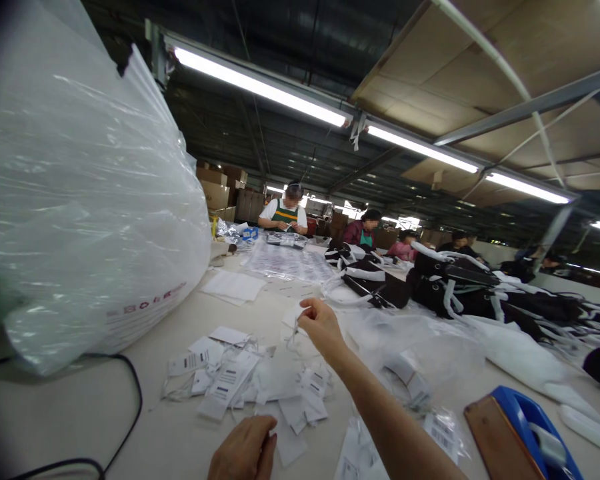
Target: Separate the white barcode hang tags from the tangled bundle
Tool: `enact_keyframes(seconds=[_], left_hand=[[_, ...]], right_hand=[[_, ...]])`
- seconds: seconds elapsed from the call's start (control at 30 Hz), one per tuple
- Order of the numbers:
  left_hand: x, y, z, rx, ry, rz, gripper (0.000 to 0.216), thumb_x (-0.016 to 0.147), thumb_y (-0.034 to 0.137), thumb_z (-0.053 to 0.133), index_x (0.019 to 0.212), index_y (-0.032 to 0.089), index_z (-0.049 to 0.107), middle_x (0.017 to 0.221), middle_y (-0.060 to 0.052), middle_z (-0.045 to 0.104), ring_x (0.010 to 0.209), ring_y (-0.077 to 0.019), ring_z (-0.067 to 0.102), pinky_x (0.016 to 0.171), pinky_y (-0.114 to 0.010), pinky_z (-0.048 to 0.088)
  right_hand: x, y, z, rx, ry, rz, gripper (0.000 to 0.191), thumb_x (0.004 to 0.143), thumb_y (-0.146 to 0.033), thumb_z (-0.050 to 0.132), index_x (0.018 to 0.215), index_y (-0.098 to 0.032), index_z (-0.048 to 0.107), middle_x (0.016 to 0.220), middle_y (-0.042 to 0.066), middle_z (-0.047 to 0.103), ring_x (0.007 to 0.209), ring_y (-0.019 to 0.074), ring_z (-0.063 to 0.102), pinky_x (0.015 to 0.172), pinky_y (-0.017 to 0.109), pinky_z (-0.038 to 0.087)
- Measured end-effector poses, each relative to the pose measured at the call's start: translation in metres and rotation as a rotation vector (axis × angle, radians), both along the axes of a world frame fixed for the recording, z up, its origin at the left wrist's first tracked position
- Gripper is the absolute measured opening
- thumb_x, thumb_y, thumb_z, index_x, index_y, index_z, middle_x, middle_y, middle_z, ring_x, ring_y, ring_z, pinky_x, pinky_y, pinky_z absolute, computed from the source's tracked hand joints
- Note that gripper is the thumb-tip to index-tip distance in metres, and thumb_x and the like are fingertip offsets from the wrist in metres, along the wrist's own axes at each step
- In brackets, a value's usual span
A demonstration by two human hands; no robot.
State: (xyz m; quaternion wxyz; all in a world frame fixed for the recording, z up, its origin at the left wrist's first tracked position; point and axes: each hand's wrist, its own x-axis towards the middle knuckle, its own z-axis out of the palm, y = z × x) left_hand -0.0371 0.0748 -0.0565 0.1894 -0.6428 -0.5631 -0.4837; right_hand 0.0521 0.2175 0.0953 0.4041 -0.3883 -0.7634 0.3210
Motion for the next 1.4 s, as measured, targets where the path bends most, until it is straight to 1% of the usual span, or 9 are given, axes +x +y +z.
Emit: enact_keyframes(seconds=[0.17, 0.37, 0.5, 0.6, 0.73, 0.83, 0.93, 1.07, 1.4], left_hand=[[-0.007, -0.005, 0.013, 0.050, -0.064, -0.001, 0.016, 0.088, 0.021, 0.041, 0.101, 0.018, 0.051, 0.076, -0.005, 0.067, 0.068, -0.0167, 0.065, 0.063, -0.026, 0.054], [-0.014, -0.018, 0.036, 0.043, -0.230, 0.003, 0.031, 0.086, 0.025, 0.049, 0.115, 0.016, 0.047, 0.108, -0.014, 0.063, 0.103, -0.0242, 0.059, 0.086, -0.040, 0.051], [-0.020, -0.026, 0.048, -0.176, -0.560, -0.180, 0.034, 0.086, 0.031, 0.048, 0.118, 0.020, 0.049, 0.123, -0.013, 0.057, 0.112, -0.0243, 0.054, 0.090, -0.043, 0.049], [-0.022, -0.030, 0.057, -0.338, -0.766, -0.414, 0.053, 0.075, 0.038, 0.061, 0.124, 0.021, 0.046, 0.133, -0.012, 0.051, 0.124, -0.0275, 0.044, 0.099, -0.046, 0.038], [-0.014, -0.035, 0.070, -0.493, -1.111, -0.755, 0.085, 0.047, 0.038, 0.082, 0.123, 0.020, 0.048, 0.114, -0.009, 0.064, 0.101, -0.0261, 0.058, 0.086, -0.036, 0.044], [-0.005, -0.040, 0.077, -0.625, -1.289, -0.883, 0.074, 0.041, 0.034, 0.086, 0.108, 0.017, 0.059, 0.087, -0.004, 0.071, 0.071, -0.0170, 0.061, 0.063, -0.027, 0.044], [-0.001, -0.045, 0.080, -0.691, -1.339, -0.934, 0.052, 0.043, 0.033, 0.085, 0.088, 0.015, 0.067, 0.070, -0.004, 0.073, 0.066, -0.0157, 0.062, 0.062, -0.026, 0.043], [0.001, -0.048, 0.081, -0.744, -1.371, -0.990, 0.040, 0.049, 0.034, 0.083, 0.081, 0.013, 0.071, 0.069, -0.007, 0.075, 0.062, -0.0151, 0.062, 0.064, -0.027, 0.043], [0.000, -0.044, 0.081, -0.749, -1.377, -1.011, 0.044, 0.048, 0.032, 0.083, 0.084, 0.012, 0.068, 0.058, -0.004, 0.071, 0.054, -0.0118, 0.060, 0.055, -0.022, 0.037]], right_hand=[[0.005, -0.032, 0.031, -0.144, 0.202, 0.075, 0.025, 0.060, -0.016, 0.053, 0.085, -0.016, 0.053, 0.056, -0.007, 0.055, 0.054, 0.0112, 0.057, 0.053, 0.023, 0.041], [0.012, -0.074, 0.051, -0.227, 0.313, 0.154, 0.028, 0.053, -0.017, 0.054, 0.081, -0.017, 0.056, 0.055, -0.007, 0.058, 0.051, 0.0105, 0.057, 0.051, 0.023, 0.039], [0.019, -0.095, 0.060, -0.259, 0.347, 0.195, 0.028, 0.053, -0.015, 0.055, 0.081, -0.016, 0.058, 0.056, -0.006, 0.060, 0.049, 0.0098, 0.056, 0.051, 0.022, 0.039], [0.024, -0.109, 0.066, -0.275, 0.369, 0.214, 0.028, 0.053, -0.014, 0.056, 0.081, -0.016, 0.059, 0.057, -0.006, 0.061, 0.049, 0.0091, 0.056, 0.050, 0.022, 0.039], [0.029, -0.124, 0.071, -0.294, 0.391, 0.227, 0.027, 0.053, -0.014, 0.058, 0.079, -0.016, 0.060, 0.056, -0.007, 0.061, 0.047, 0.0088, 0.055, 0.048, 0.021, 0.039], [0.030, -0.131, 0.073, -0.310, 0.399, 0.229, 0.025, 0.053, -0.013, 0.059, 0.078, -0.017, 0.060, 0.054, -0.006, 0.060, 0.047, 0.0091, 0.055, 0.047, 0.021, 0.039], [0.031, -0.133, 0.071, -0.327, 0.405, 0.216, 0.025, 0.053, -0.012, 0.059, 0.077, -0.017, 0.060, 0.055, -0.006, 0.060, 0.047, 0.0092, 0.055, 0.047, 0.021, 0.039], [0.030, -0.130, 0.065, -0.361, 0.416, 0.193, 0.027, 0.051, -0.013, 0.058, 0.078, -0.016, 0.059, 0.055, -0.006, 0.059, 0.045, 0.0081, 0.054, 0.046, 0.020, 0.037], [0.038, -0.127, 0.052, -0.346, 0.349, 0.104, 0.032, 0.054, -0.019, 0.056, 0.085, -0.016, 0.059, 0.068, -0.003, 0.061, 0.053, 0.0110, 0.059, 0.051, 0.023, 0.039]])
